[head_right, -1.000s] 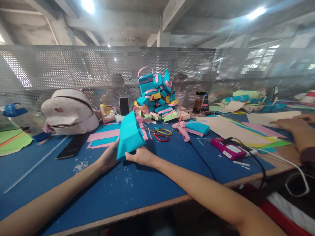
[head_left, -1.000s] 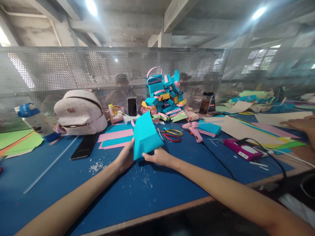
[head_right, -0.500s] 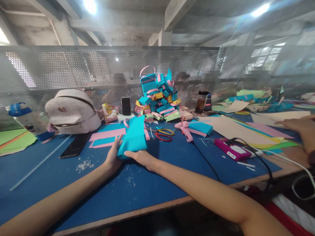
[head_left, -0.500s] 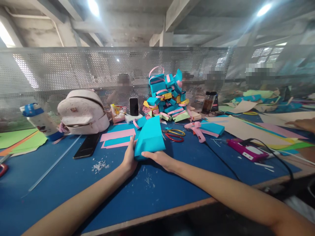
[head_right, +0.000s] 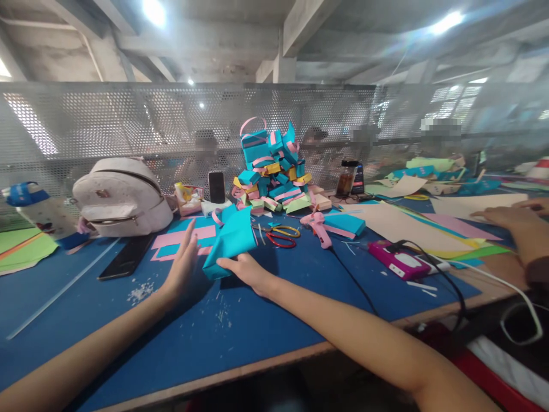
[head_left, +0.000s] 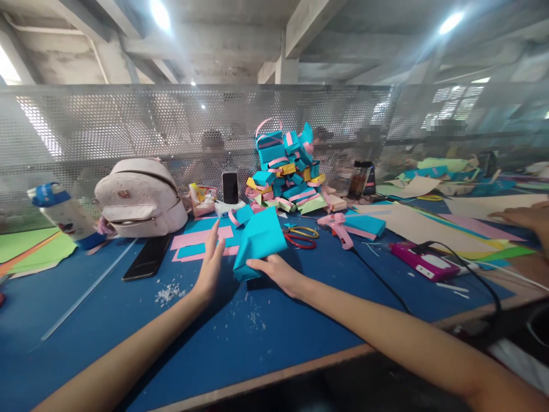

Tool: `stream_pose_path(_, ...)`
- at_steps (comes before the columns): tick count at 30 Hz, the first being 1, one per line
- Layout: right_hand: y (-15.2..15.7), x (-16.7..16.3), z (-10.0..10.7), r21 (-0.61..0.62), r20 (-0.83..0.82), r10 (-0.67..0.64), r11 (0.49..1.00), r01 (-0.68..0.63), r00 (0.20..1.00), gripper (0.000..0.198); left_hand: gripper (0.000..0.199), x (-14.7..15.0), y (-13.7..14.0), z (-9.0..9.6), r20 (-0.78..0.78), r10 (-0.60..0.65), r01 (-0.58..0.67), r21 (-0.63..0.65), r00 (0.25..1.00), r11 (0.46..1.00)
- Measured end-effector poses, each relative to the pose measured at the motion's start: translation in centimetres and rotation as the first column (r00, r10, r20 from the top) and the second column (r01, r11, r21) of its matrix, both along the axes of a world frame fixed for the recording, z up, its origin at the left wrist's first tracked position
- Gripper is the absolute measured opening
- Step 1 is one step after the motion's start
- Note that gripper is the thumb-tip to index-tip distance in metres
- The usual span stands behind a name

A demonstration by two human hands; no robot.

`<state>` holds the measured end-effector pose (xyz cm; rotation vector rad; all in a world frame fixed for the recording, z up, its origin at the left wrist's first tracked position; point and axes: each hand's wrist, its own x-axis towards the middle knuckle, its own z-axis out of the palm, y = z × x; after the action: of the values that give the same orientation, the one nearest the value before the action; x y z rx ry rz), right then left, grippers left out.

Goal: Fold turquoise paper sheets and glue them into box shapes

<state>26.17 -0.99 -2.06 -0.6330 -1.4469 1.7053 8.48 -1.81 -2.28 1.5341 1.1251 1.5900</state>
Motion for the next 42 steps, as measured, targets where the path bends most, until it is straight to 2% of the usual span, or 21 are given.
stream_pose_path(2,0.3,0.3,0.1,-0.023,0.003,-0.044,0.999,0.044,0.999,0.025,0.050,-0.6,-0.5,1.5,-0.167,-0.027,0.047,0.121,0.986,0.991)
stream_pose_path(3,0.4,0.4,0.1,-0.035,0.006,-0.061,0.997,0.061,0.998,0.023,0.051,-0.7,-0.7,2.0,-0.401,-0.036,0.129,0.207,0.916,0.970)
stream_pose_path(4,0.5,0.5,0.1,-0.049,0.012,-0.074,0.996,0.075,0.997,0.021,0.052,-0.7,-0.8,2.3,-0.498,-0.061,0.196,0.223,0.865,0.955)
stream_pose_path(6,0.7,0.6,0.0,-0.077,0.019,-0.087,0.993,0.088,0.996,0.018,0.057,-0.5,-1.0,2.5,-0.696,-0.079,0.316,0.220,0.714,0.923)
stream_pose_path(8,0.7,0.6,-0.1,-0.101,0.011,-0.086,0.991,0.086,0.996,0.016,0.061,-0.4,-1.0,2.1,-0.784,-0.084,0.371,0.193,0.615,0.908)
stream_pose_path(10,0.5,0.5,0.0,-0.116,-0.013,-0.072,0.991,0.070,0.997,0.016,0.061,-0.4,-0.8,1.7,-0.813,-0.081,0.382,0.181,0.577,0.906)
stream_pose_path(18,0.3,0.4,0.0,-0.125,-0.121,-0.035,0.992,0.019,0.992,0.026,0.056,-0.7,-0.5,1.6,-0.783,-0.114,0.368,0.153,0.611,0.917)
stream_pose_path(24,0.6,0.4,-0.3,-0.122,-0.173,0.018,0.992,-0.040,0.985,0.022,0.056,-0.6,-0.4,1.3,-0.749,-0.146,0.377,0.147,0.646,0.914)
stream_pose_path(30,0.9,0.4,-0.3,-0.154,-0.207,-0.003,0.988,-0.030,0.978,0.020,0.056,-0.5,-0.6,1.6,-0.718,-0.176,0.373,0.125,0.674,0.919)
stream_pose_path(39,1.4,0.5,0.0,-0.160,-0.204,0.025,0.985,-0.059,0.979,0.036,0.051,0.0,-1.1,1.3,-0.678,-0.106,0.325,0.204,0.727,0.923)
stream_pose_path(42,1.2,0.6,0.2,-0.162,-0.190,0.018,0.986,-0.050,0.982,0.036,0.049,0.2,-1.3,1.2,-0.661,-0.076,0.300,0.232,0.747,0.925)
